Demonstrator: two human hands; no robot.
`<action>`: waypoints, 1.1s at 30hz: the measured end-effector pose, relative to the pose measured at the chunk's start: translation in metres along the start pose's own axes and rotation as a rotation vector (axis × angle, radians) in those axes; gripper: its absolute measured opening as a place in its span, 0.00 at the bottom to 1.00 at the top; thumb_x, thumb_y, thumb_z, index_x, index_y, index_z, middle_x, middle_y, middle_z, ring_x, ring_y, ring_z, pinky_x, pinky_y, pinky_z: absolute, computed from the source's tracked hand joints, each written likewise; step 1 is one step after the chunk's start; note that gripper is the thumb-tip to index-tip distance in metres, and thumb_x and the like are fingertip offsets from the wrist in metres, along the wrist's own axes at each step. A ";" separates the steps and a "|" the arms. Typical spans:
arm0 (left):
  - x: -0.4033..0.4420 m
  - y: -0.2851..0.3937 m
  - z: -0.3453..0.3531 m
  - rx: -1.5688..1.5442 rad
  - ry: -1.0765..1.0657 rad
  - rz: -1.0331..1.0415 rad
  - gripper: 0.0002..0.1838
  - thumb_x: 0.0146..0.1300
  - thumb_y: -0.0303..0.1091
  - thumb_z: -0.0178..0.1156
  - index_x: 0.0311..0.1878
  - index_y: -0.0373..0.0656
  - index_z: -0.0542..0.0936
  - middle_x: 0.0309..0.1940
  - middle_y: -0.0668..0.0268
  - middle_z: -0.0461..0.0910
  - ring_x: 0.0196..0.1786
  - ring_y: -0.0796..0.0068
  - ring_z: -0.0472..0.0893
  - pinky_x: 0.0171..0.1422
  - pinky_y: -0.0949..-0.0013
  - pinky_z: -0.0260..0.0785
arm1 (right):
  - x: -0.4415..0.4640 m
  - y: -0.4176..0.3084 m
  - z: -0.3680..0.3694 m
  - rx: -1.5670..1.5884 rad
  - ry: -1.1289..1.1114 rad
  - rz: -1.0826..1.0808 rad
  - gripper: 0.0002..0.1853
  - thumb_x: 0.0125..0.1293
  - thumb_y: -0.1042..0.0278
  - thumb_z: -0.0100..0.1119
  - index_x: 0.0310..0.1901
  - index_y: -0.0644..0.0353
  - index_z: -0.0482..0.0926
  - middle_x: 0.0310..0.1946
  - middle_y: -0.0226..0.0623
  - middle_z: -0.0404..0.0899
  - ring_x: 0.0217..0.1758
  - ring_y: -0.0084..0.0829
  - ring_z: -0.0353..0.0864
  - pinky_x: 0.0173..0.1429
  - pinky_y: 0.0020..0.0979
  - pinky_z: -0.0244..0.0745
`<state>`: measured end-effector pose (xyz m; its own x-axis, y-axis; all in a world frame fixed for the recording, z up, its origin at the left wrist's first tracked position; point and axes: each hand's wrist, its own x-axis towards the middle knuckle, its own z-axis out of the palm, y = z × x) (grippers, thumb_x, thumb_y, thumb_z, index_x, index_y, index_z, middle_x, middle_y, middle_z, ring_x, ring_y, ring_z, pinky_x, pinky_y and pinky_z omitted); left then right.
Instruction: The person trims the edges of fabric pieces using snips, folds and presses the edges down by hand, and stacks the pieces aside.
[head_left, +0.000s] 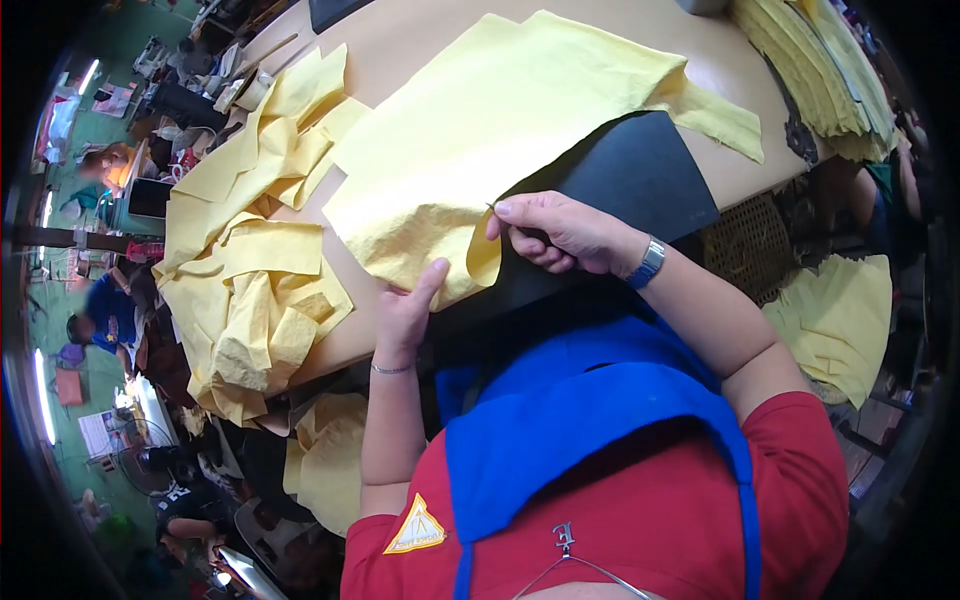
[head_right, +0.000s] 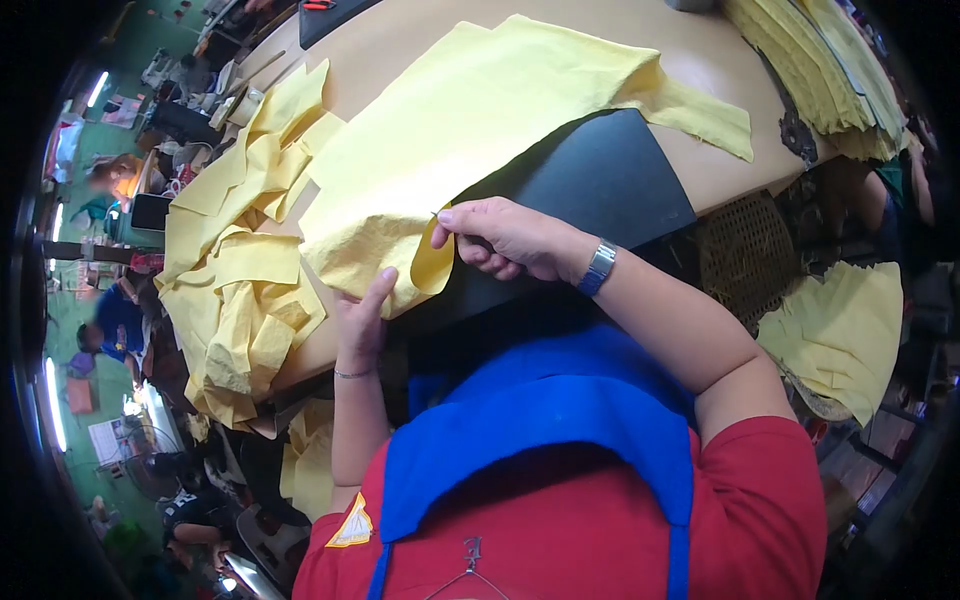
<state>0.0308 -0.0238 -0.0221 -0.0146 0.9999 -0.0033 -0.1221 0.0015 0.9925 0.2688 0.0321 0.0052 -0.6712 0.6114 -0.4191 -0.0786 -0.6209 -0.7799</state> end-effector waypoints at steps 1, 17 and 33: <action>0.000 0.001 0.001 0.003 0.003 0.005 0.28 0.62 0.23 0.66 0.65 0.37 0.69 0.58 0.62 0.76 0.58 0.71 0.77 0.65 0.66 0.70 | -0.001 0.001 -0.001 -0.005 -0.012 0.001 0.18 0.79 0.51 0.43 0.46 0.56 0.76 0.19 0.19 0.62 0.16 0.11 0.54 0.17 0.15 0.51; 0.000 -0.003 -0.001 -0.018 0.016 -0.006 0.29 0.61 0.23 0.67 0.65 0.38 0.69 0.58 0.62 0.76 0.59 0.71 0.77 0.65 0.67 0.70 | 0.002 0.002 0.001 0.000 -0.006 -0.028 0.18 0.78 0.50 0.43 0.45 0.56 0.76 0.18 0.20 0.62 0.16 0.12 0.55 0.17 0.16 0.52; 0.001 -0.004 -0.001 -0.003 0.021 -0.066 0.27 0.63 0.25 0.66 0.64 0.37 0.70 0.57 0.62 0.77 0.57 0.73 0.78 0.63 0.68 0.71 | 0.006 0.001 0.007 -0.045 0.015 -0.042 0.18 0.78 0.50 0.44 0.42 0.56 0.76 0.17 0.20 0.63 0.15 0.11 0.56 0.17 0.16 0.53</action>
<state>0.0307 -0.0229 -0.0265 -0.0276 0.9971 -0.0714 -0.1260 0.0673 0.9897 0.2596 0.0313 0.0049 -0.6566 0.6441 -0.3925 -0.0731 -0.5723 -0.8168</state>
